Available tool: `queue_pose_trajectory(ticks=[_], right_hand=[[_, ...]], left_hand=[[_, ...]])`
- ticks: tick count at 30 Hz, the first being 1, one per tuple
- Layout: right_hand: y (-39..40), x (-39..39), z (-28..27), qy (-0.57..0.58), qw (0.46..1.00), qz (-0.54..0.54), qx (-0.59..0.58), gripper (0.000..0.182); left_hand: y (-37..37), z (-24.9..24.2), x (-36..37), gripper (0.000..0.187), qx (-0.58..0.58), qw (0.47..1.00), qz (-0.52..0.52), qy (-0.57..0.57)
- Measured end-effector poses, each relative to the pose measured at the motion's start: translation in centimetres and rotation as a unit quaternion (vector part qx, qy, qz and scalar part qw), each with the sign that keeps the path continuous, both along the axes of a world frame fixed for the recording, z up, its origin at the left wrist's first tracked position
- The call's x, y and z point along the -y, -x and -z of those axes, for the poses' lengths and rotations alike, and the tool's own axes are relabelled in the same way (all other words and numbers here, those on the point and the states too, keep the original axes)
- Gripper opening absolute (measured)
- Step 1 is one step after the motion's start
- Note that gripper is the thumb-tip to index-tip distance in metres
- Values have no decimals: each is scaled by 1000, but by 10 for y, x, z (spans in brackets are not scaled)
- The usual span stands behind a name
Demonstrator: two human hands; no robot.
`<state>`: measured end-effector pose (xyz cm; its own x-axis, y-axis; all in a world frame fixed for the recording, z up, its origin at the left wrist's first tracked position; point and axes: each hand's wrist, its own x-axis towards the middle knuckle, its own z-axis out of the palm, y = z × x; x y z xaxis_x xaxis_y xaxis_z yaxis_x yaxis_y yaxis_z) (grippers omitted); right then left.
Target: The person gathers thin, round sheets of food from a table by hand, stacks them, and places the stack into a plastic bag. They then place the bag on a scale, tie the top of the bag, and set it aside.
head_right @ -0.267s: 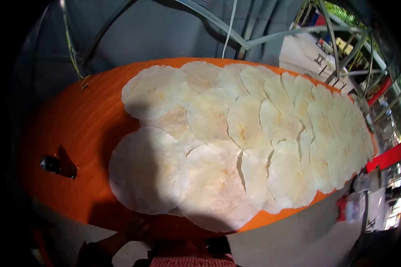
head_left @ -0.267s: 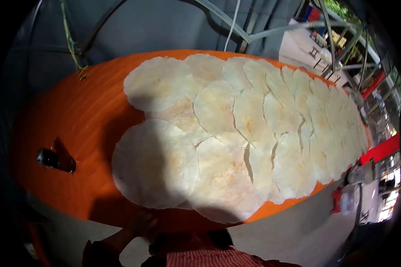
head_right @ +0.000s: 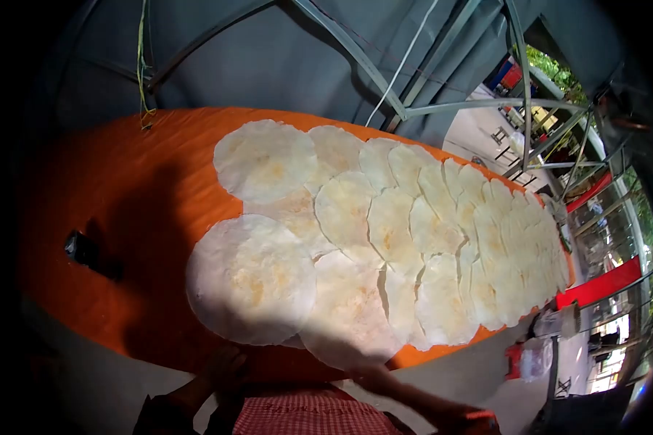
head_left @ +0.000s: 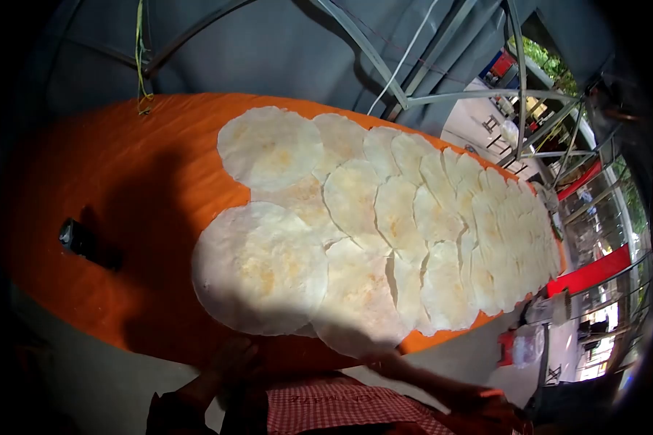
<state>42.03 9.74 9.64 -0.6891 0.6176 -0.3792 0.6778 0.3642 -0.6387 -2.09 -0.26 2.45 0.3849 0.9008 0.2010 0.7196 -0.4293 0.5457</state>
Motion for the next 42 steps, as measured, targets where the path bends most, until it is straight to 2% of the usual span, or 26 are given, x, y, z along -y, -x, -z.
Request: queue_pose_trajectory(ticks=[2, 3, 4, 6, 7, 9, 10, 12, 15, 16, 18, 21, 23, 29, 30, 31, 32, 33, 36, 38, 39, 40, 41, 42], right_hand=[[48, -66, -29, -85, 993, 14, -80, 24], [89, -89, -65, -71, 992, 73, -70, 22], [112, -117, -60, -67, 985, 103, -123, 18], [174, -158, -88, -182, 974, 102, -84, 15], [187, -190, -66, -292, 948, 28, -120, 17], [218, -243, -41, -341, 936, -3, -87, 26], [238, -261, -50, -350, 934, -30, -64, 30], [266, -299, -33, -409, 911, -29, -48, 33], [301, -341, -9, -476, 879, -31, -8, 37], [309, -348, -1, -497, 868, -26, 9, 38], [324, -362, 12, -511, 856, -45, 58, 44], [334, -384, 41, -550, 827, -60, 104, 60], [336, -391, 36, -544, 824, -85, 132, 57], [347, -432, 52, -500, 858, -110, 38, 55], [351, -451, 62, -535, 835, -131, 23, 51], [358, -449, 41, -466, 880, -89, -10, 42], [366, -459, 25, -447, 890, -62, 67, 37], [369, -457, -2, -472, 878, -82, 15, 34], [372, -418, -83, -534, 827, -141, -107, 34], [355, -328, -141, -546, 823, -150, -52, 37], [341, -279, -151, -543, 818, -159, -100, 41], [323, -245, -135, -520, 838, -139, -93, 47], [303, -210, -115, -515, 836, -152, -112, 49], [284, -183, -84, -466, 857, -180, -128, 48]], left_hand=[[1, -11, -3, 35, 5, 999, -20, 41], [1, -18, -5, 31, 5, 997, -31, 64], [2, -26, -8, 30, 32, 998, -35, 48], [9, -38, -9, 27, 77, 996, -37, 19], [11, -29, -5, 26, 76, 996, -44, 6], [7, 4, -6, 25, 75, 995, -64, -26], [7, 9, -5, 25, 72, 993, -84, -37], [2, 17, -3, 25, 69, 987, -134, -58], [-1, 25, -1, 21, 8, 985, -170, 32], [-4, 28, 2, 20, 21, 977, -212, -18], [-4, 31, 0, 18, 33, 948, -293, -123], [-4, 29, -1, 19, -7, 905, -410, -110], [-7, 21, 1, 20, -13, 906, -416, -76], [-11, 15, -6, 19, -11, 904, -426, -37], [-12, 13, -5, 19, -17, 904, -425, -32], [-13, 9, -4, 20, -10, 903, -429, 2], [-12, 6, -5, 20, -1, 902, -430, 36], [-10, 4, -5, 21, 7, 901, -430, 65], [-10, 10, -4, 23, -9, 906, -422, -24], [-10, 9, -4, 25, -13, 902, -431, -25], [-11, 8, -4, 27, -14, 900, -435, -28], [-11, 8, -3, 28, -9, 899, -436, -31], [-10, 9, -4, 28, -5, 899, -436, -37], [-9, 10, -4, 29, -2, 899, -436, -44]])
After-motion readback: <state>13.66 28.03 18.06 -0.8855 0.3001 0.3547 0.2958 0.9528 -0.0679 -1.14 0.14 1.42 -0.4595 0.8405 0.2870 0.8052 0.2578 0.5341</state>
